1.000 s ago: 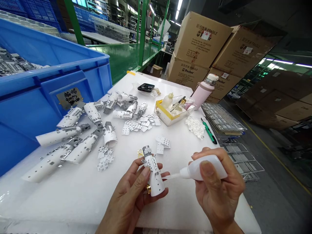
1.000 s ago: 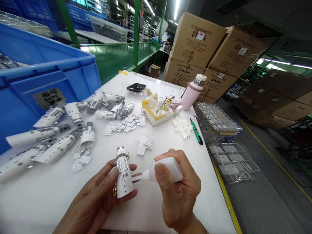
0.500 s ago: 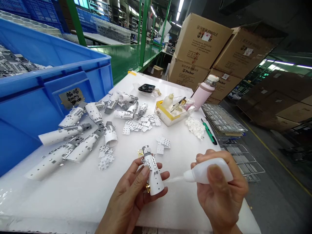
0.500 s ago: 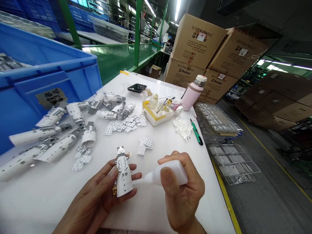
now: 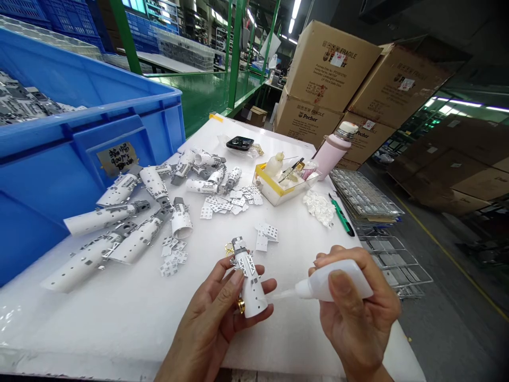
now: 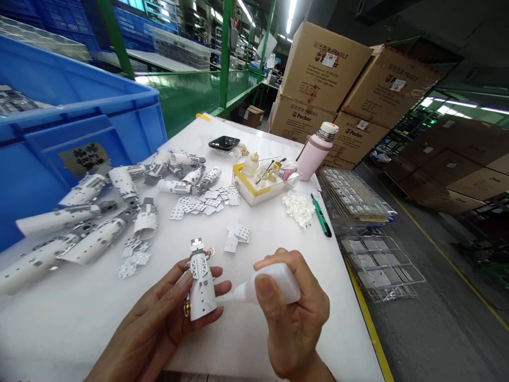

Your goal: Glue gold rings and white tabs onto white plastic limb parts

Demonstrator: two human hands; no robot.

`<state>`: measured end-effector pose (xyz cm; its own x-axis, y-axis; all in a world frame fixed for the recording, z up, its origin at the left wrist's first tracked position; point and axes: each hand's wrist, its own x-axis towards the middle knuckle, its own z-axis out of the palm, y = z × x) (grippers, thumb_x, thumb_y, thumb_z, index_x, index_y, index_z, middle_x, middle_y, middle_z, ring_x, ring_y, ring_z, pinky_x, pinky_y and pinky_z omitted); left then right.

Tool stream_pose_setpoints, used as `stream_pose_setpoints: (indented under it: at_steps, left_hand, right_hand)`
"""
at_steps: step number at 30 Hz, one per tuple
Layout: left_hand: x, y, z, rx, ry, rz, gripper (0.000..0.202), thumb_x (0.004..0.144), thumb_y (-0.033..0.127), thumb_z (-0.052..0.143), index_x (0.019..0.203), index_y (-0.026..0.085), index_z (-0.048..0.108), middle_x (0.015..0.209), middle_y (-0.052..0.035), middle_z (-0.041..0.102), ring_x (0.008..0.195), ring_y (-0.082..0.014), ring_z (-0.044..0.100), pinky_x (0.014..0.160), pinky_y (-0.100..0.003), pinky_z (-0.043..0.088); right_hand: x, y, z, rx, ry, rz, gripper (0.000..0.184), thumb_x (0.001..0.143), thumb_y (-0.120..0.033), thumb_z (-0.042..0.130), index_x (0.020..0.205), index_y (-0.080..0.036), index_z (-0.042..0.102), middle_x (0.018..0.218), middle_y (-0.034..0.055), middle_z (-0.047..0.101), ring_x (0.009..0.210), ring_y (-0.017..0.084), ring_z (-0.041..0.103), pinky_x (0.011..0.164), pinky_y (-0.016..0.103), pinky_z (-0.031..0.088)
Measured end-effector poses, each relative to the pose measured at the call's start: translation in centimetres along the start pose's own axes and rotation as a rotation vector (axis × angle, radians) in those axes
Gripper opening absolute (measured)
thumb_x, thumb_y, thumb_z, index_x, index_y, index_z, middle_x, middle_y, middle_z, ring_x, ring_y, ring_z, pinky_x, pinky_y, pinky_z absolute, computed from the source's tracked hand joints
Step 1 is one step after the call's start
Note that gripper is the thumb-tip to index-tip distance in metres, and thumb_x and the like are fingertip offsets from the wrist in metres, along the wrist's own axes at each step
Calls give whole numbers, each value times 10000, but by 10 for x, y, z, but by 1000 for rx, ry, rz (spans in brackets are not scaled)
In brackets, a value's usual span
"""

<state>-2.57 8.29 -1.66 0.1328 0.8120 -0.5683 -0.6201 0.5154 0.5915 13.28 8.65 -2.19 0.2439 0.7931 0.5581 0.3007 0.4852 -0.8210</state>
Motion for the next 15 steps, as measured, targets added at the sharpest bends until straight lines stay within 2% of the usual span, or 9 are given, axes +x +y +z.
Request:
stream_pose_setpoints:
  at_steps: [4,10,15]
  left_hand:
    - [0,-1,-1,-8,-19,8,393,896,261,604,1259,150,504,1212,-169,668,1031,-318,682,717,-352,620]
    - [0,1,0,-5,15,-8,432,907,220,585,1313,157,452,1235,-165,655,1021,-312,687,691,-335,624]
    - [0,1,-1,-23,3,-20,494,917,237,573,1371,166,393,1244,-169,650,1049,-324,674,699,-334,622]
  right_hand:
    - [2,-1,0,25,-2,18,150,891,-314,602,814,-201,664,757,36,560,692,160,530,548,264,437]
    - [5,-7,1,180,53,13,201,902,-343,594,777,-197,654,650,2,477,613,142,468,543,281,402]
    - [2,-2,-1,123,-28,21,190,900,-335,591,790,-192,652,637,7,458,616,152,466,504,270,387]
